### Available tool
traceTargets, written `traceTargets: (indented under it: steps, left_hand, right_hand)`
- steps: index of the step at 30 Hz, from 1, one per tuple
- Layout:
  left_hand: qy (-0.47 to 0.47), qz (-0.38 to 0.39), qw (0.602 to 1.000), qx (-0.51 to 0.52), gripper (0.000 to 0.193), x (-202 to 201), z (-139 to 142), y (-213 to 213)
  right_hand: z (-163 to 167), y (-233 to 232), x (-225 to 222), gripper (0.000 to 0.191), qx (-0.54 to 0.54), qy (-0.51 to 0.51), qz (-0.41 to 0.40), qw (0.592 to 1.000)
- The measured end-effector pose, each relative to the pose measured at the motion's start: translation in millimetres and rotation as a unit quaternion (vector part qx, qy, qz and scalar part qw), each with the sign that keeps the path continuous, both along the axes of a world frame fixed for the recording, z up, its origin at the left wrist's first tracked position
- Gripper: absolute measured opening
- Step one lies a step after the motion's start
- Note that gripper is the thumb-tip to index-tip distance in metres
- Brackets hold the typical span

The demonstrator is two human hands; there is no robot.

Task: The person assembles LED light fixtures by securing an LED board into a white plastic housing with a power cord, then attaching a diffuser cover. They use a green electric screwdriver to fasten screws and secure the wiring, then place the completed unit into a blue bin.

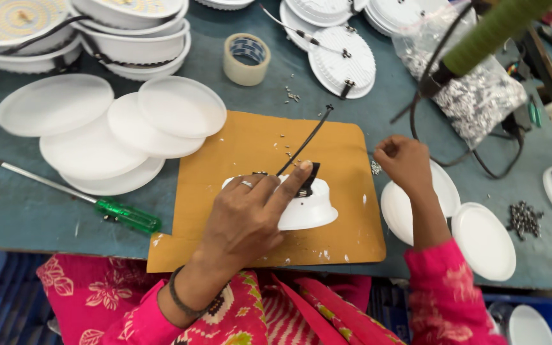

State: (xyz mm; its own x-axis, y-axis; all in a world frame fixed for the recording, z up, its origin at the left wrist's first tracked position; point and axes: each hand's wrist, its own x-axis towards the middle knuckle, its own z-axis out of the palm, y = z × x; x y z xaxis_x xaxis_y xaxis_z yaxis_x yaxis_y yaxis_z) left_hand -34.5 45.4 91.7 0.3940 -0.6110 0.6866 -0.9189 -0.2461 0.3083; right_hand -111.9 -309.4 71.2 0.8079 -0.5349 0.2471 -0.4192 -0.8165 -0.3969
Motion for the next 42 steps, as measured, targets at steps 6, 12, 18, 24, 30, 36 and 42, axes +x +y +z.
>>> traceTargets:
  steps: [6, 12, 18, 24, 30, 36, 42]
  left_hand:
    - [0.008, -0.012, 1.0, -0.023, 0.078, 1, -1, -6]
    - [-0.002, -0.001, 1.0, -0.017, 0.078, 0, -4, -12]
    - [0.014, -0.013, 0.999, -0.032, 0.077, 4, -3, -17]
    - [0.015, -0.012, 0.999, -0.035, 0.076, 6, -1, -18]
    - [0.016, -0.004, 0.999, -0.029, 0.079, 11, 0, -19]
    - [0.029, 0.01, 0.999, -0.025, 0.08, 17, 1, -18]
    - [0.046, 0.006, 0.998, -0.038, 0.082, 18, 1, -16]
  right_hand:
    - [31, 80, -36, 0.007, 0.353, -0.169, 0.238, 0.889]
    - [35, 124, -29, 0.017, 0.236, -0.182, 0.366, 0.882]
    - [32, 124, -17, 0.019, 0.213, -0.174, 0.355, 0.894]
    - [34, 125, -14, 0.019, 0.185, -0.177, 0.355, 0.899]
    - [47, 133, -12, 0.019, 0.078, -0.158, 0.353, 0.919]
    - [57, 137, -2, 0.025, 0.082, -0.154, 0.368, 0.913]
    - [59, 140, 2, 0.028, 0.107, -0.163, 0.386, 0.902]
